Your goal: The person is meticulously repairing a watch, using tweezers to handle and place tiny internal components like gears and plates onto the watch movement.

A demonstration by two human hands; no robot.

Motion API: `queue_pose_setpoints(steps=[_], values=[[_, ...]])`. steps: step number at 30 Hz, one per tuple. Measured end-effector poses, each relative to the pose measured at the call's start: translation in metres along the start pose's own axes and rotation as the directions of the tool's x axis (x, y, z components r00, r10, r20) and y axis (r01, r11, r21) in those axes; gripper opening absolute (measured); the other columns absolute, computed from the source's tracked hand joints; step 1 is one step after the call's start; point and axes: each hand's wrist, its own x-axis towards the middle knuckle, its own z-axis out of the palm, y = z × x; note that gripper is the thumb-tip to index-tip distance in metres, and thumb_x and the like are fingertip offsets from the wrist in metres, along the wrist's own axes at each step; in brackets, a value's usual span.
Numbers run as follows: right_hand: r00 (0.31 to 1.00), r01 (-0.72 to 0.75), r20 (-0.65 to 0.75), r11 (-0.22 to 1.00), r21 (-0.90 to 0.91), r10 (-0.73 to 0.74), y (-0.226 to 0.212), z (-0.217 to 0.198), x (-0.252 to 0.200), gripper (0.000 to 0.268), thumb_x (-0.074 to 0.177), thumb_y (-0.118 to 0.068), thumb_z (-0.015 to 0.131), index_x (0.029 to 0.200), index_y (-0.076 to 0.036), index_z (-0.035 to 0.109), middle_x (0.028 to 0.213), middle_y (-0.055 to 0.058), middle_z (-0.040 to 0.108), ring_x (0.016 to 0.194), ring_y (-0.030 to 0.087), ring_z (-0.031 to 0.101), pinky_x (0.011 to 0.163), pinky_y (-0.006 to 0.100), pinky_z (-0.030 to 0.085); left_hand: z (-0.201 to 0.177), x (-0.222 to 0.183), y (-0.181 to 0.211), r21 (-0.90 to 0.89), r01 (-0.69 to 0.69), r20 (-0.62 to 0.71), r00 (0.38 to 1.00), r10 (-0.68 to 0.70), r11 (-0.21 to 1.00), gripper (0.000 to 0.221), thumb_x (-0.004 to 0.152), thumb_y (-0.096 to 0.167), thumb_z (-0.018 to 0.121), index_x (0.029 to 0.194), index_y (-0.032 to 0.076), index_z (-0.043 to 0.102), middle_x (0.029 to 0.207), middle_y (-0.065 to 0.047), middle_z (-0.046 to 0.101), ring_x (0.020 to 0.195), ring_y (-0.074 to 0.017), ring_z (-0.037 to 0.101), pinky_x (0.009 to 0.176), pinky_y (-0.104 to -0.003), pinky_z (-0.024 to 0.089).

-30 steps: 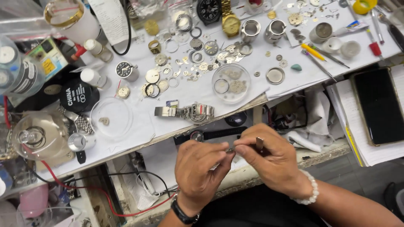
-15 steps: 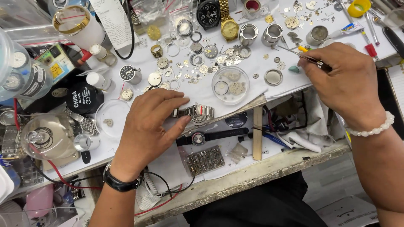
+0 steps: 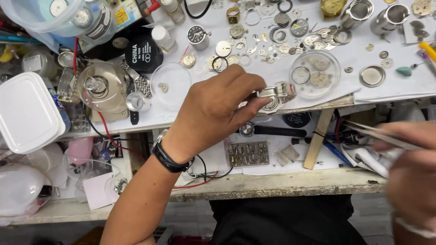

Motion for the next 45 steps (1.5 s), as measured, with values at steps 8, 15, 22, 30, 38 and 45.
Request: queue_pose_setpoints(steps=[8,15,22,30,38,45], values=[[0.986,0.165,0.056,0.972,-0.169,-0.158,-0.076,0.094,0.066,0.02,0.096,0.003,0.071,0.115,0.002,0.069,0.112,0.017,0.075,0.103,0.031,0.076,0.096,0.038,0.061,0.004,0.003,0.006,0.118,-0.018,-0.037,0.999,0.023,0.993,0.01,0.108,0.016,0.065,0.105,0.008,0.06,0.087,-0.004,0.053,0.064,-0.017,0.05,0.05,-0.029,0.04],[0.984,0.14,0.128,0.985,-0.104,-0.127,-0.07,0.099,0.079,0.017,0.098,-0.001,0.065,0.115,0.003,0.066,0.115,0.019,0.073,0.108,0.032,0.073,0.099,0.038,0.058,0.005,0.005,0.008,0.193,-0.098,-0.054,0.992,0.111,0.976,0.013,0.108,0.015,0.068,0.101,0.009,0.059,0.088,-0.004,0.052,0.064,-0.0168,0.048,0.051,-0.029,0.036],[0.979,0.126,0.176,0.983,-0.13,-0.102,-0.066,0.097,0.081,0.016,0.099,-0.004,0.064,0.114,0.001,0.066,0.111,0.016,0.072,0.105,0.03,0.072,0.098,0.038,0.057,0.004,0.009,0.01,0.18,-0.142,-0.058,0.986,0.154,0.973,0.019,0.109,0.015,0.066,0.095,0.007,0.056,0.084,-0.005,0.052,0.064,-0.0173,0.047,0.051,-0.03,0.036],[0.967,0.128,0.238,0.982,-0.137,-0.093,-0.069,0.094,0.088,0.015,0.099,-0.004,0.062,0.113,0.0,0.066,0.115,0.014,0.073,0.112,0.03,0.072,0.1,0.038,0.057,0.005,0.01,0.009,0.183,-0.133,-0.068,0.987,0.148,0.974,0.018,0.11,0.015,0.061,0.096,0.006,0.057,0.085,-0.005,0.052,0.063,-0.0173,0.047,0.051,-0.03,0.035],[0.891,0.432,0.22,0.89,-0.148,-0.397,-0.053,0.103,0.081,0.016,0.097,0.002,0.064,0.113,0.004,0.066,0.11,0.029,0.071,0.1,0.039,0.075,0.084,0.04,0.065,0.01,0.009,0.006,0.217,-0.044,-0.092,0.994,0.065,0.975,0.013,0.111,0.019,0.058,0.102,0.009,0.057,0.087,-0.004,0.051,0.065,-0.0179,0.051,0.05,-0.03,0.037],[0.829,0.559,0.151,0.809,-0.183,-0.538,-0.042,0.114,0.074,0.022,0.1,0.011,0.054,0.12,0.008,0.063,0.117,0.032,0.065,0.108,0.046,0.072,0.094,0.051,0.064,0.015,0.009,0.002,0.166,0.018,-0.112,0.994,0.001,0.986,0.011,0.107,0.015,0.067,0.103,0.009,0.059,0.087,-0.004,0.05,0.066,-0.018,0.051,0.051,-0.03,0.04]])
